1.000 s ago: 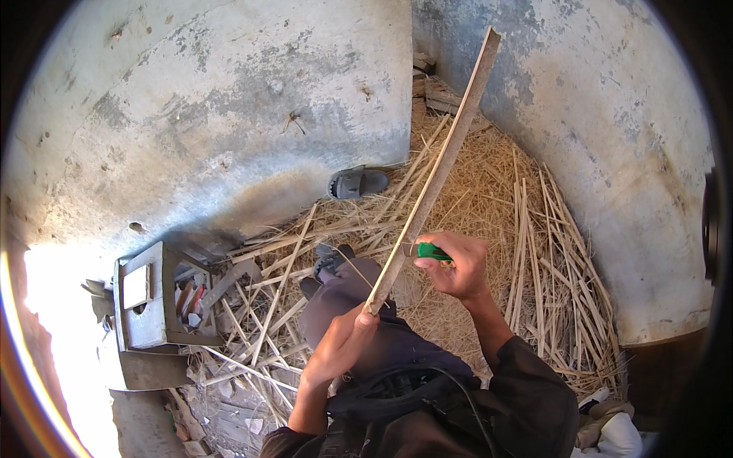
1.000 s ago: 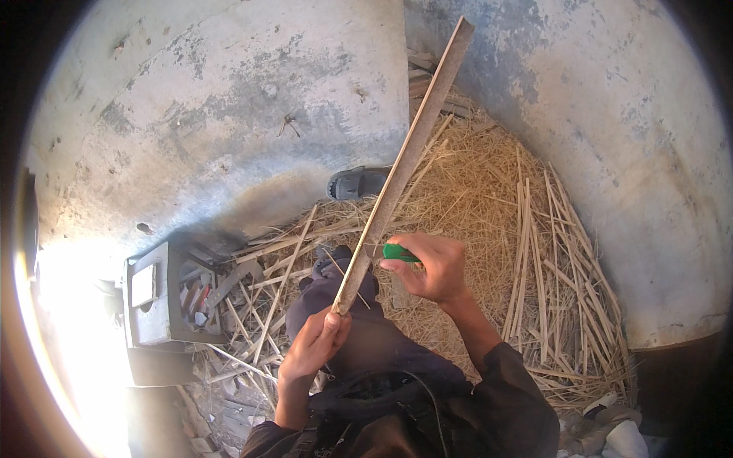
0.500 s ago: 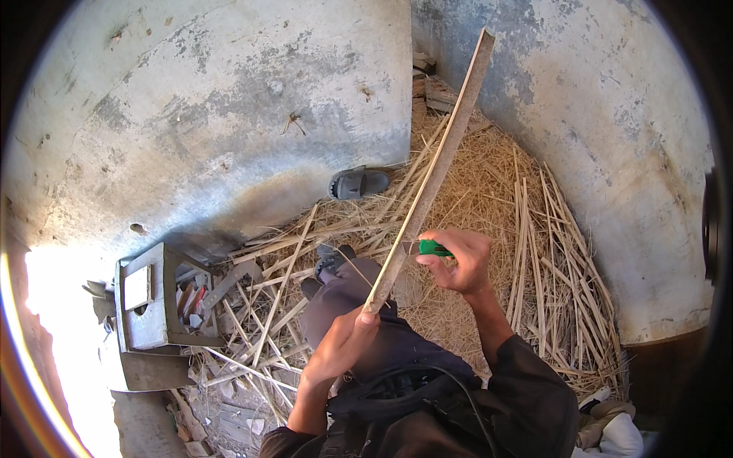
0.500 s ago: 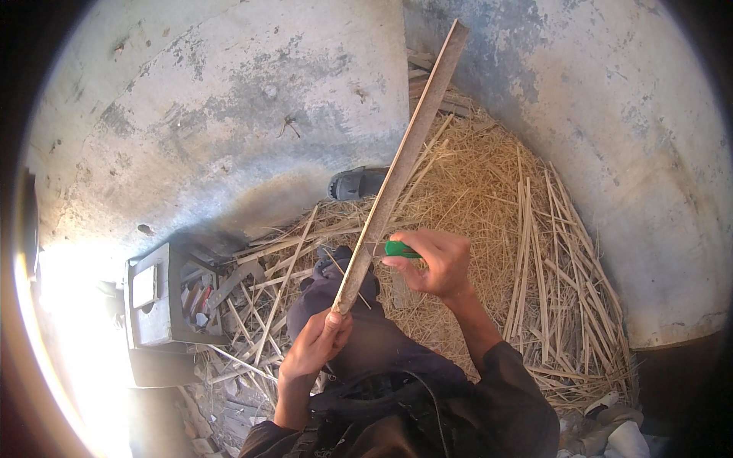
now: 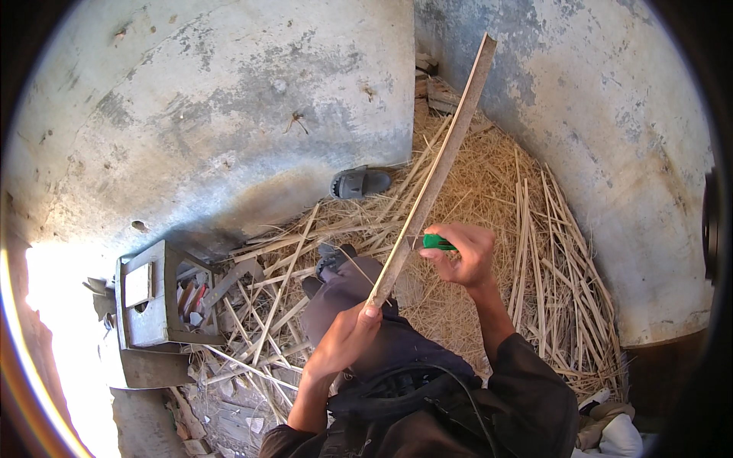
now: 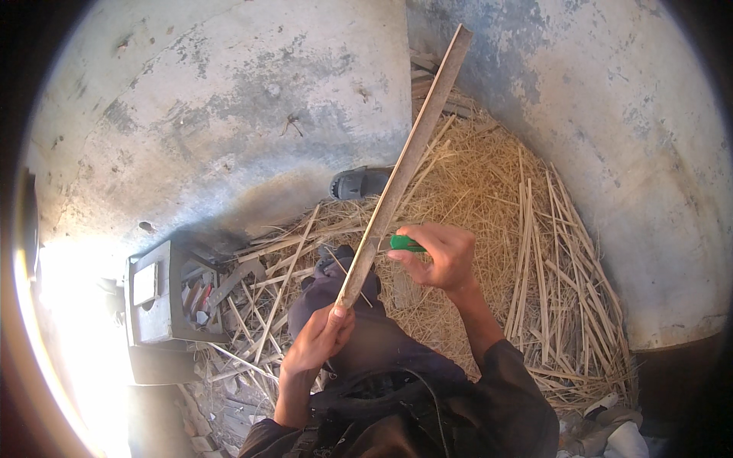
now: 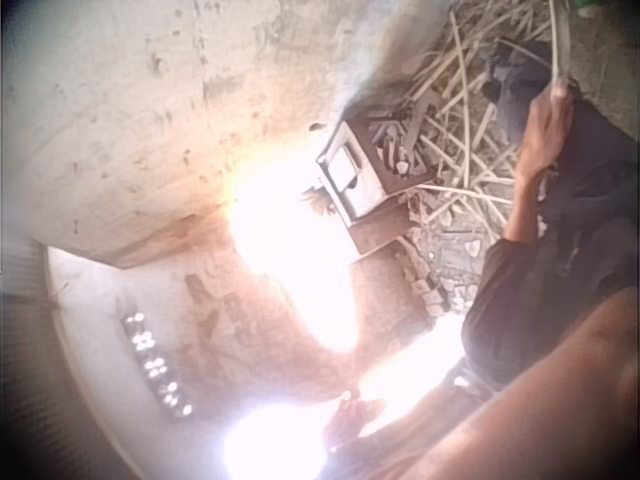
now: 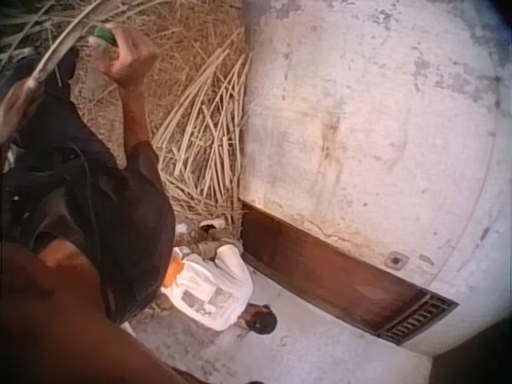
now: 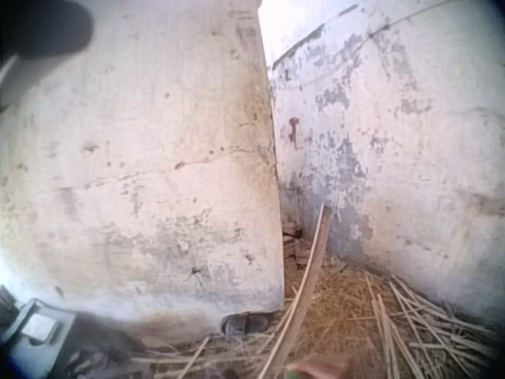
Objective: The person sits on a straw-covered floor and uses a green utility knife to shave thin strips from a long bamboo stick. They hold the stick with their left hand and scrape the blade along its length with their right hand, producing wood shavings that fall to the ground.
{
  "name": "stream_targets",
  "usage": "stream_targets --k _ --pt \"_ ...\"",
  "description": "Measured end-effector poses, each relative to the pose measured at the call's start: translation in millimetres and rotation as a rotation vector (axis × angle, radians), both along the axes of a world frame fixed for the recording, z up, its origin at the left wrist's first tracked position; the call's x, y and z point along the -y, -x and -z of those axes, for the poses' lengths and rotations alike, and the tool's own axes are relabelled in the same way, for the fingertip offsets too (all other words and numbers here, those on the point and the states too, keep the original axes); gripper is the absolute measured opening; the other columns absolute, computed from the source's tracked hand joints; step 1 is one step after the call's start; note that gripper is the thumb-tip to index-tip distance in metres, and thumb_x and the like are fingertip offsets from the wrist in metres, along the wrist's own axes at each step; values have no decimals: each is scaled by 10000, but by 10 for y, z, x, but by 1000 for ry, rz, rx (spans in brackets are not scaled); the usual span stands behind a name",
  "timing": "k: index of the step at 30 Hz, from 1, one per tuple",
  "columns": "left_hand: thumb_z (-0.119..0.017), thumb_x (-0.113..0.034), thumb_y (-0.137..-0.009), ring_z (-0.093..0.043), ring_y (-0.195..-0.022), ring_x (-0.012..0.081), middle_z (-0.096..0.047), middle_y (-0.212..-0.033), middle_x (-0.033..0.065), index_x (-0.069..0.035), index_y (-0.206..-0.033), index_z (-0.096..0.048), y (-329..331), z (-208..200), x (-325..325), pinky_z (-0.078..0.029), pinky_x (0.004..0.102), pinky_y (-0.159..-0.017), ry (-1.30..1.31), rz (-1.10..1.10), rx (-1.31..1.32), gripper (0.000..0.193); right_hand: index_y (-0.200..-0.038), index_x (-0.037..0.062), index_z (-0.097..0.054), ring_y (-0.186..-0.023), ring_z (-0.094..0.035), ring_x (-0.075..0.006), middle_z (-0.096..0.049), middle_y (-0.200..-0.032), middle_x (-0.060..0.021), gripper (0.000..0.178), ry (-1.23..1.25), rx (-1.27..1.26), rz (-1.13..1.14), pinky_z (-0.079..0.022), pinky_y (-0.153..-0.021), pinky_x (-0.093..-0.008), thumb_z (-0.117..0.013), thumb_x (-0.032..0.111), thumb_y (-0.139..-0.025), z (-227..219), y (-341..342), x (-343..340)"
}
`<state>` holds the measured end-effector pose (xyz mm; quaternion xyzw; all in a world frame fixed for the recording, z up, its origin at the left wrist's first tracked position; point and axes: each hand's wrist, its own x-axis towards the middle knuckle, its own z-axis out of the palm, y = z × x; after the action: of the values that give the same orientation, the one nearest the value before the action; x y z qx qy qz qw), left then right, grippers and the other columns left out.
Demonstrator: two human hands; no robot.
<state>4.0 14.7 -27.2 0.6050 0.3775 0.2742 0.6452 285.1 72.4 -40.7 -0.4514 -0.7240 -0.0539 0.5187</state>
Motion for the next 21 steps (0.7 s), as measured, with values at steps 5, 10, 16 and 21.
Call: stream_targets --k 5,10,16,21 --pt "-314 -502 -1204 -344 -557 58 -403 -684 -31 -91 -857 -459 144 28 121 -315 254 -466 26 48 21 557 -1024 97 -819 -522 -490 -55 -738 -756 12 474 200 -374 358 -341 -460 -264 -610 516 -1095 356 -774 -352" --pt "-332 -542 -1191 -343 -567 56 -420 -710 -25 -82 -882 -479 251 43 226 -307 253 -463 122 17 39 573 -1046 113 -803 -509 -352 -73 -538 -640 68 537 75 -524 399 -264 -511 -300 -551 584 -1102 400 -1215 -439" --pt "-350 -605 -1166 -361 -585 48 -439 -773 -25 -67 -954 -510 252 106 127 -306 234 -475 234 46 51 600 -1088 77 -803 -597 -533 -67 -642 -725 26 354 280 -363 28 -383 -509 -290 -767 415 -989 426 -600 -112" --pt "-358 -485 -1199 -361 -562 43 -415 -723 -52 -73 -912 -511 182 45 135 -321 237 -475 250 -16 65 525 -1123 99 -825 -632 -612 -91 -698 -787 9 289 339 -271 -231 -450 -535 -257 -897 197 -860 159 -187 103"
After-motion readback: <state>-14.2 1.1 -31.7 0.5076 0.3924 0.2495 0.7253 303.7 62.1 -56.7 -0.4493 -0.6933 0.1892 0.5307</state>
